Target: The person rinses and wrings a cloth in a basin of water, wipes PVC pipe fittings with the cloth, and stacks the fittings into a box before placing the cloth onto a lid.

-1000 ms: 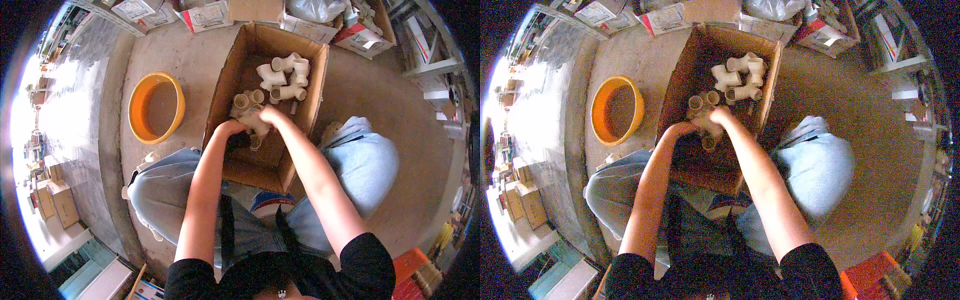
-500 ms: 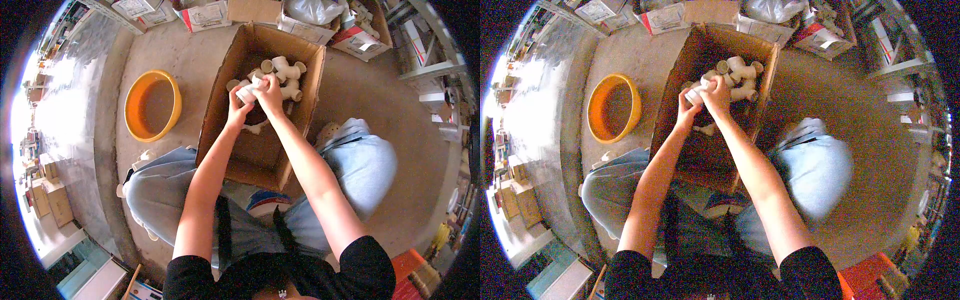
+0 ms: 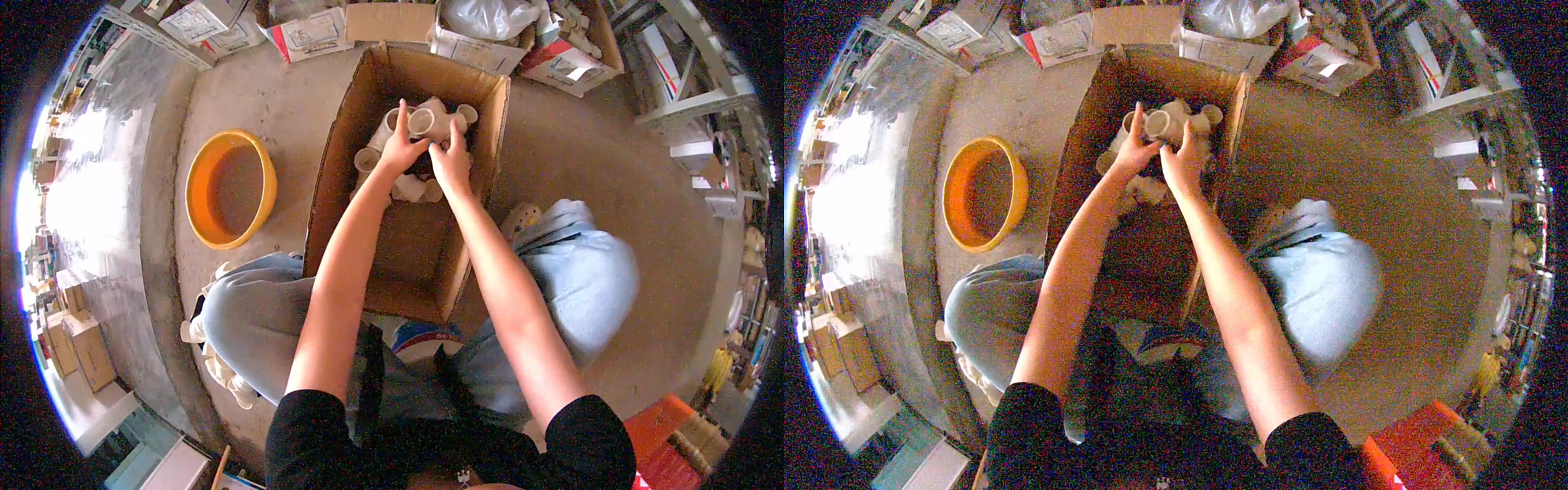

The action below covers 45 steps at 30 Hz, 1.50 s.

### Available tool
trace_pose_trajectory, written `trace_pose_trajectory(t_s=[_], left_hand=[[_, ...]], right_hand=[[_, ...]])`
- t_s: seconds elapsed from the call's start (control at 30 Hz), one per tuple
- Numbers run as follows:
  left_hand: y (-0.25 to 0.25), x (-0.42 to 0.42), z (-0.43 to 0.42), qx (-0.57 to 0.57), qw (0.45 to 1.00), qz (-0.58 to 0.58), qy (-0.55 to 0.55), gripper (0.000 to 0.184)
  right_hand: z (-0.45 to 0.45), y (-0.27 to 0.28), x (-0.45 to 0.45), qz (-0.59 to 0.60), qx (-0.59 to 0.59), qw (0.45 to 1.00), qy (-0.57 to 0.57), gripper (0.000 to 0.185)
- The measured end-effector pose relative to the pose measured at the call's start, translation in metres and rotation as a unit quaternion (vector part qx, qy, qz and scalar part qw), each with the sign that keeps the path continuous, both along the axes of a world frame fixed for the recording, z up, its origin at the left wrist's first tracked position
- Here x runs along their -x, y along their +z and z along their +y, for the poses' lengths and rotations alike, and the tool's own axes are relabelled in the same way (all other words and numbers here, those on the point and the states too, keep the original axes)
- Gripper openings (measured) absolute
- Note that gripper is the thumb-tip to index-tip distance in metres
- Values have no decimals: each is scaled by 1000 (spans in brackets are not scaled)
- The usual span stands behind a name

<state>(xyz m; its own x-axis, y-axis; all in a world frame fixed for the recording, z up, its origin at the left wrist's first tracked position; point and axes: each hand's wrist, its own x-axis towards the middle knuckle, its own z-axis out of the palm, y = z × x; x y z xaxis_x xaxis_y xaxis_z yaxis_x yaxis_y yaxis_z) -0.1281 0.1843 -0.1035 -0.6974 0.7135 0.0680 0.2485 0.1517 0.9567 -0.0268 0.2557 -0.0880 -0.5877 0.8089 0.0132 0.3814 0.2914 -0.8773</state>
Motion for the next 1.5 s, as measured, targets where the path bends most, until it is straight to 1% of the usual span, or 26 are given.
trace_pose_trajectory(t_s=[0.07,0.1,0.2,0.23,0.33,0.37,0.43,0.47,0.53,0.57,0.63,0.7,0.8,0.87,0.93,1.0,1.03,1.07,1.13,1.17,1.2,1.23,1.27,1.3,1.43,1.5], left_hand=[[20,-9,1,201,977,-21,63,80],[19,-11,0,193,977,10,89,68],[22,-21,-13,238,960,-5,150,52],[41,-28,-18,261,947,-6,187,43],[26,-24,-37,119,963,-36,241,41],[24,-18,-44,129,957,-99,239,39],[13,-11,-55,-22,923,-326,201,37],[15,-11,-61,-105,877,-444,155,39],[24,-18,-69,-146,849,-496,105,38],[30,-23,-72,-165,833,-522,79,38],[51,-36,-78,-157,865,-473,56,46],[75,-46,-85,-136,871,-471,41,63],[107,-66,-93,-7,938,-332,-100,71],[104,-75,-89,35,975,-173,-138,71],[108,-88,-79,21,983,-119,-137,69],[114,-106,-74,45,994,-39,-95,65],[127,-115,-73,62,995,10,-79,64],[141,-124,-73,79,993,60,-63,63],[151,-134,-75,61,994,43,-85,55],[146,-134,-73,48,991,52,-112,52],[143,-135,-72,35,988,62,-139,49],[139,-140,-72,-4,972,219,-84,37],[134,-143,-72,-8,983,170,-67,35],[141,-150,-75,-12,992,119,-49,33],[142,-157,-76,-17,998,-11,-63,32],[147,-156,-77,26,994,-45,-97,36]], right_hand=[[-1,-11,0,-27,-20,999,25,55],[-2,-11,4,-45,76,996,30,47],[-5,-3,-3,-111,144,983,25,43],[-9,-12,-4,-94,105,990,23,40],[-20,3,-5,-104,134,983,69,42],[-26,12,-8,-114,142,982,53,43],[-31,-6,-2,4,228,968,102,42],[-32,-17,1,64,268,953,126,42],[-45,47,-13,127,451,869,160,42],[-48,57,-16,155,480,845,180,43],[-46,61,-22,216,520,800,209,40],[-43,72,-33,192,525,809,182,40],[-33,111,-56,92,517,830,189,46],[-20,118,-74,37,429,855,291,50],[-14,137,-94,-9,340,863,372,59],[-2,136,-112,-24,161,911,380,57],[-2,158,-124,-56,124,927,349,47],[8,150,-131,-45,119,939,319,41],[18,156,-151,-82,76,951,290,38],[16,149,-161,30,-31,957,285,35],[15,151,-169,22,-41,960,277,34],[13,154,-177,13,-51,962,268,34],[13,156,-183,4,-61,964,260,33],[17,153,-185,-54,69,968,237,32],[21,150,-197,31,138,967,210,32],[22,163,-204,-28,123,963,237,34]])
